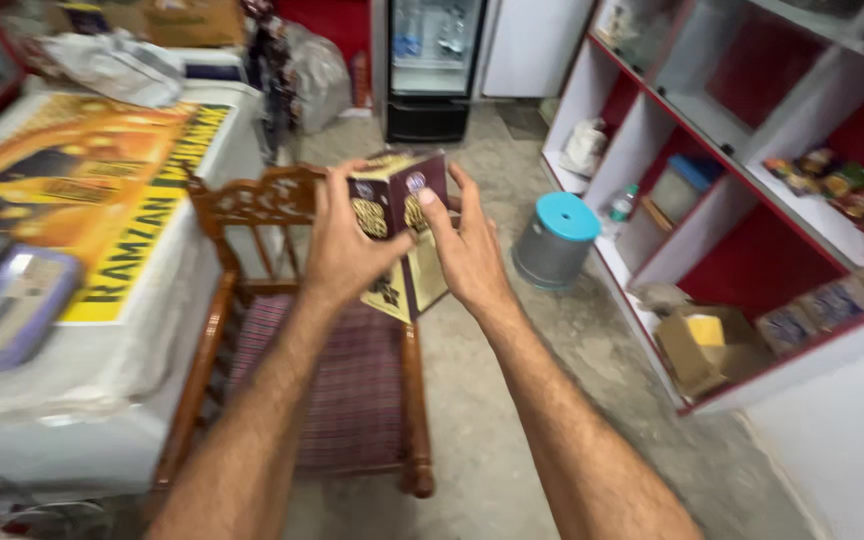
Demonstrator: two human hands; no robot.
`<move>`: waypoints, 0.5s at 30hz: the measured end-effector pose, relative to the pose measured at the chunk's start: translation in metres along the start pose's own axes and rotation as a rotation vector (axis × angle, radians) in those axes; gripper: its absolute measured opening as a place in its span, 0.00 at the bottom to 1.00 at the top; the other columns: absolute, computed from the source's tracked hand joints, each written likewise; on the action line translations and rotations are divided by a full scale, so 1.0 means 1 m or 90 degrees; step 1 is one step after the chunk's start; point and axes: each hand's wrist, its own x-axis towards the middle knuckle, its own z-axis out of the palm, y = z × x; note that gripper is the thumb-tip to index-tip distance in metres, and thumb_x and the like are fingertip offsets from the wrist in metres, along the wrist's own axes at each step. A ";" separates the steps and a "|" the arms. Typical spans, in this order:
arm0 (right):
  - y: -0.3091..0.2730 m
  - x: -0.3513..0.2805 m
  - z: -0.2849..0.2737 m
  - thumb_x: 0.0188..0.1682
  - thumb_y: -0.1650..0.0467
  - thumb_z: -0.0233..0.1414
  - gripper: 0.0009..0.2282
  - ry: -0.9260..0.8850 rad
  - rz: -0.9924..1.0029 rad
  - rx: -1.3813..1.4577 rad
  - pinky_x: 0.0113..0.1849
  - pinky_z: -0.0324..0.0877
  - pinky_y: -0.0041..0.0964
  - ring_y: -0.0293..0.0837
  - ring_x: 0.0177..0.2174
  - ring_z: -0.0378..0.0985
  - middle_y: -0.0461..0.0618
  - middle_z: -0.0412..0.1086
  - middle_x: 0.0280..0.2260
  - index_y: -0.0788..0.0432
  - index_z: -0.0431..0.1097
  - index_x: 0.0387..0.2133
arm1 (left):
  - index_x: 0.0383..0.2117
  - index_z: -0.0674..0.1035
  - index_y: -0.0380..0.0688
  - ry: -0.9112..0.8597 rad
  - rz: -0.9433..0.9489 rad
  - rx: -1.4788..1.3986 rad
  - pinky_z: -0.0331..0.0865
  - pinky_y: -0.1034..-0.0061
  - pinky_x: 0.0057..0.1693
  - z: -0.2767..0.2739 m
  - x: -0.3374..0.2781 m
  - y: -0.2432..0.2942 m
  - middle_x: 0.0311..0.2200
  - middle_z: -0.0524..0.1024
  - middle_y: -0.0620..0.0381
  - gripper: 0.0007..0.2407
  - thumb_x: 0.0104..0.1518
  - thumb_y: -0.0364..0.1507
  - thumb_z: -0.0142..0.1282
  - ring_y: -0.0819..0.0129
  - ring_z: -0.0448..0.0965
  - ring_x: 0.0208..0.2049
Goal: The person places boxes of biscuits and chocolate onto a glass-fronted display shelf, arranging them alongside jars of candy. They then wipe the glass door and the shelf interior with a cloth.
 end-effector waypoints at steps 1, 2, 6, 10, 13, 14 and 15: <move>0.014 0.001 -0.015 0.52 0.54 0.49 0.32 -0.009 -0.014 0.005 0.52 0.70 0.46 0.52 0.52 0.78 0.61 0.72 0.52 0.55 0.53 0.67 | 0.61 0.62 0.42 -0.012 0.001 -0.024 0.72 0.59 0.59 0.016 0.003 0.003 0.54 0.67 0.40 0.38 0.42 0.32 0.72 0.48 0.74 0.56; 0.025 0.007 -0.026 0.53 0.54 0.49 0.31 -0.015 -0.034 0.009 0.52 0.70 0.46 0.52 0.52 0.78 0.61 0.73 0.52 0.56 0.54 0.66 | 0.62 0.62 0.41 -0.017 0.011 -0.054 0.71 0.60 0.59 0.031 0.006 0.007 0.55 0.67 0.40 0.36 0.45 0.33 0.72 0.49 0.74 0.56; 0.051 0.026 -0.075 0.55 0.53 0.48 0.27 -0.035 -0.038 -0.038 0.52 0.70 0.45 0.50 0.52 0.78 0.59 0.74 0.52 0.56 0.60 0.62 | 0.61 0.62 0.42 -0.038 -0.036 -0.182 0.72 0.64 0.57 0.085 0.034 0.026 0.52 0.71 0.44 0.33 0.48 0.32 0.65 0.57 0.76 0.53; 0.060 0.043 -0.113 0.51 0.54 0.50 0.30 -0.022 -0.008 -0.021 0.51 0.70 0.43 0.49 0.51 0.78 0.57 0.74 0.52 0.53 0.56 0.64 | 0.61 0.61 0.43 -0.056 -0.061 -0.337 0.74 0.67 0.56 0.131 0.054 0.035 0.49 0.71 0.47 0.29 0.50 0.31 0.56 0.62 0.76 0.50; 0.065 0.057 -0.130 0.49 0.56 0.53 0.31 -0.034 0.013 0.013 0.52 0.69 0.43 0.48 0.51 0.78 0.55 0.74 0.52 0.52 0.55 0.65 | 0.61 0.61 0.45 -0.061 -0.105 -0.355 0.73 0.70 0.54 0.158 0.071 0.036 0.46 0.73 0.48 0.27 0.53 0.32 0.54 0.64 0.76 0.47; 0.069 0.062 -0.135 0.49 0.56 0.54 0.32 -0.036 0.012 0.029 0.52 0.70 0.43 0.48 0.51 0.78 0.55 0.74 0.53 0.52 0.54 0.66 | 0.60 0.62 0.45 -0.056 -0.105 -0.375 0.73 0.70 0.53 0.167 0.079 0.036 0.46 0.73 0.48 0.26 0.54 0.32 0.54 0.64 0.76 0.46; 0.074 0.068 -0.140 0.48 0.57 0.55 0.33 -0.039 0.012 0.046 0.53 0.70 0.43 0.48 0.52 0.78 0.55 0.73 0.53 0.52 0.53 0.66 | 0.60 0.62 0.45 -0.052 -0.106 -0.395 0.73 0.70 0.53 0.178 0.088 0.035 0.46 0.73 0.47 0.25 0.56 0.32 0.53 0.64 0.76 0.46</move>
